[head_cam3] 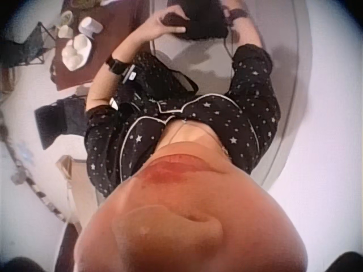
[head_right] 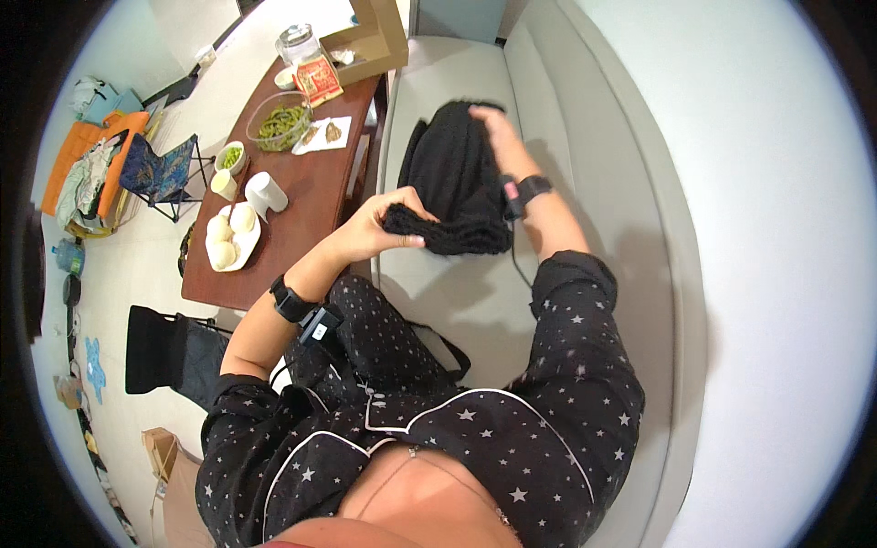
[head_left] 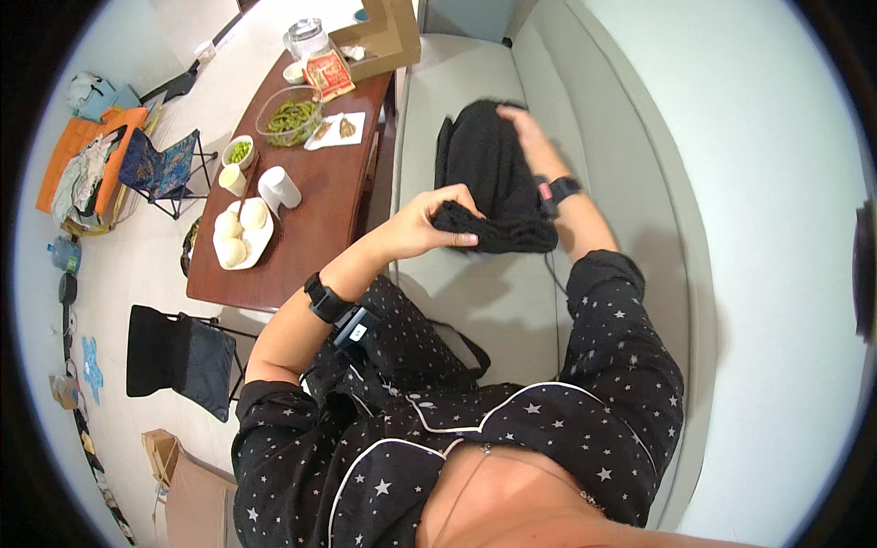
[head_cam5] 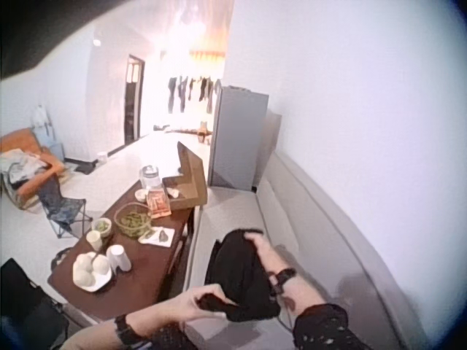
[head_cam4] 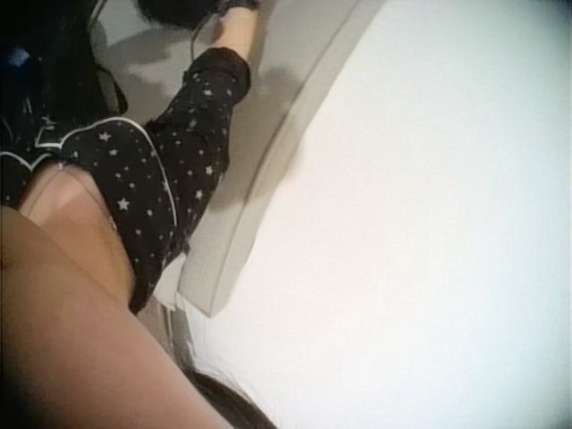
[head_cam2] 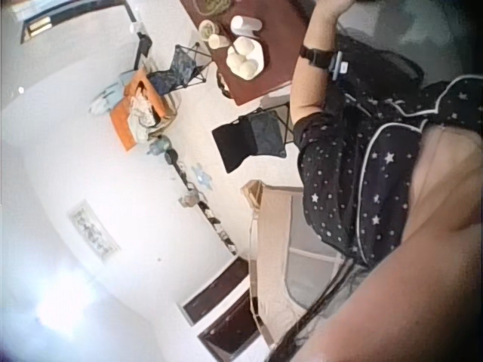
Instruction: The person folds black trousers by hand on a couch and then on a seat cushion, smoothing the fabric after each fold.
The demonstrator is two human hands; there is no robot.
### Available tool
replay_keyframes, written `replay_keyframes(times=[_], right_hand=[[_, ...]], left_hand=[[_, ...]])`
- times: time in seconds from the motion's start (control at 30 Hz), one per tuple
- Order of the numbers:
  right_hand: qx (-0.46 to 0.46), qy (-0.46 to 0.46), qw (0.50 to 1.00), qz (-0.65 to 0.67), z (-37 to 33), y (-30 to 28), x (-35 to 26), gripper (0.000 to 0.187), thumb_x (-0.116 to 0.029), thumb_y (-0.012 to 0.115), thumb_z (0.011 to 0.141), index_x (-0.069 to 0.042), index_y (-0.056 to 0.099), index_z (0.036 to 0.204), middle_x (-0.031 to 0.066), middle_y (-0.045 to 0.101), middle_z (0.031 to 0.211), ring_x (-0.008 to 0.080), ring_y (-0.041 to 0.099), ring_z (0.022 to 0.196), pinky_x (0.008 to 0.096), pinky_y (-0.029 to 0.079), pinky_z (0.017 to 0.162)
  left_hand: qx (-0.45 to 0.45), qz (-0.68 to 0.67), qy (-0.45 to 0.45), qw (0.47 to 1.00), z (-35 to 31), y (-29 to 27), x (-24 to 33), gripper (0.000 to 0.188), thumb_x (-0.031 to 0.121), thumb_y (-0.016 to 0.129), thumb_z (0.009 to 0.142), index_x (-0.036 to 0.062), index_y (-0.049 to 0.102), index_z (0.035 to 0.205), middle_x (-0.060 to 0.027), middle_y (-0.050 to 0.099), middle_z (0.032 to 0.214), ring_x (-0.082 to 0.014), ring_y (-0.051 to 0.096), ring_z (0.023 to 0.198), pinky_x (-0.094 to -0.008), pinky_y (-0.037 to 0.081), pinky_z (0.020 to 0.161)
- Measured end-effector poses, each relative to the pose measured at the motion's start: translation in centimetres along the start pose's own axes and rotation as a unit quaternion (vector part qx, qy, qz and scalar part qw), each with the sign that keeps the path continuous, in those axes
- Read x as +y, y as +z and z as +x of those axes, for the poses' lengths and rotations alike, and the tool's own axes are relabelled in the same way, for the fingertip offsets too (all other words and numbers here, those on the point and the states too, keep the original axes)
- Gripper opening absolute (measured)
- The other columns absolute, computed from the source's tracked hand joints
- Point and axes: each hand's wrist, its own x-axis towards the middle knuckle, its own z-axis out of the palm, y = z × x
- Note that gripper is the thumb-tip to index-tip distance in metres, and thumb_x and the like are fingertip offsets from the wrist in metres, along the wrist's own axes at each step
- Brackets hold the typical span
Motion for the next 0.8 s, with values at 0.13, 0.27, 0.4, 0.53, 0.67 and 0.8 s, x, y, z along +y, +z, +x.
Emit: replay_keyframes(times=[0.13, 0.27, 0.4, 0.53, 0.67, 0.8], right_hand=[[-0.028, 0.214, 0.944, 0.250, 14.0, -7.3, -1.5, 0.028, -0.022, 0.053, 0.085, 0.001, 0.060, 0.097, 0.0108, 0.062, 0.097, 0.0226, 0.058, 0.092, 0.0328, 0.044, 0.084], [-0.053, 0.198, 0.927, 0.315, 14.1, -4.2, 1.1, 0.038, -0.027, 0.049, 0.087, 0.003, 0.053, 0.109, 0.0127, 0.059, 0.106, 0.0227, 0.056, 0.099, 0.0344, 0.042, 0.088], [-0.064, 0.350, 0.898, 0.257, 6.6, -5.1, 10.3, 0.051, -0.037, 0.050, 0.086, -0.003, 0.043, 0.122, 0.0155, 0.050, 0.120, 0.0262, 0.051, 0.106, 0.0397, 0.040, 0.091], [0.031, 0.504, 0.813, 0.288, -7.7, -0.9, 16.9, 0.077, -0.045, 0.060, 0.078, -0.009, 0.021, 0.134, 0.0208, 0.033, 0.130, 0.0385, 0.046, 0.109, 0.0573, 0.039, 0.086], [0.070, 0.564, 0.697, 0.437, -13.2, 0.2, 17.6, 0.093, -0.047, 0.064, 0.074, -0.012, 0.007, 0.138, 0.0215, 0.022, 0.136, 0.0396, 0.043, 0.112, 0.0597, 0.039, 0.085], [0.104, 0.575, 0.700, 0.410, -14.7, 0.4, 17.3, 0.100, -0.050, 0.065, 0.071, -0.014, 0.001, 0.138, 0.0212, 0.023, 0.136, 0.0395, 0.044, 0.111, 0.0590, 0.039, 0.086]], left_hand=[[0.019, 0.054, 0.091, 0.994, 5.8, -2.3, -0.3, 0.022, -0.002, 0.067, 0.071, 0.0036, 0.055, 0.088, -0.0095, 0.060, 0.108, -0.0196, 0.053, 0.107, -0.0318, 0.041, 0.090], [0.098, 0.300, 0.166, 0.934, 7.0, -5.0, -4.2, 0.030, -0.006, 0.067, 0.061, 0.0049, 0.055, 0.086, -0.0039, 0.060, 0.108, -0.0278, 0.041, 0.118, -0.0387, 0.034, 0.096], [0.187, 0.335, 0.111, 0.917, 8.6, -5.2, -13.6, 0.030, -0.005, 0.068, 0.060, 0.0056, 0.056, 0.085, -0.0031, 0.059, 0.110, -0.0291, 0.041, 0.117, -0.0384, 0.035, 0.096], [0.247, 0.322, -0.057, 0.912, 2.7, -4.7, -22.7, 0.029, 0.003, 0.072, 0.064, 0.0050, 0.059, 0.089, -0.0098, 0.060, 0.097, -0.0279, 0.053, 0.100, -0.0337, 0.043, 0.085], [0.187, 0.342, -0.124, 0.912, 0.8, -3.5, -24.8, 0.030, 0.004, 0.072, 0.063, 0.0052, 0.060, 0.089, -0.0101, 0.060, 0.096, -0.0281, 0.054, 0.096, -0.0340, 0.044, 0.082], [0.153, 0.320, -0.090, 0.931, 0.2, -1.8, -23.1, 0.027, 0.005, 0.072, 0.062, 0.0058, 0.060, 0.087, -0.0096, 0.061, 0.093, -0.0285, 0.053, 0.099, -0.0359, 0.043, 0.083]])
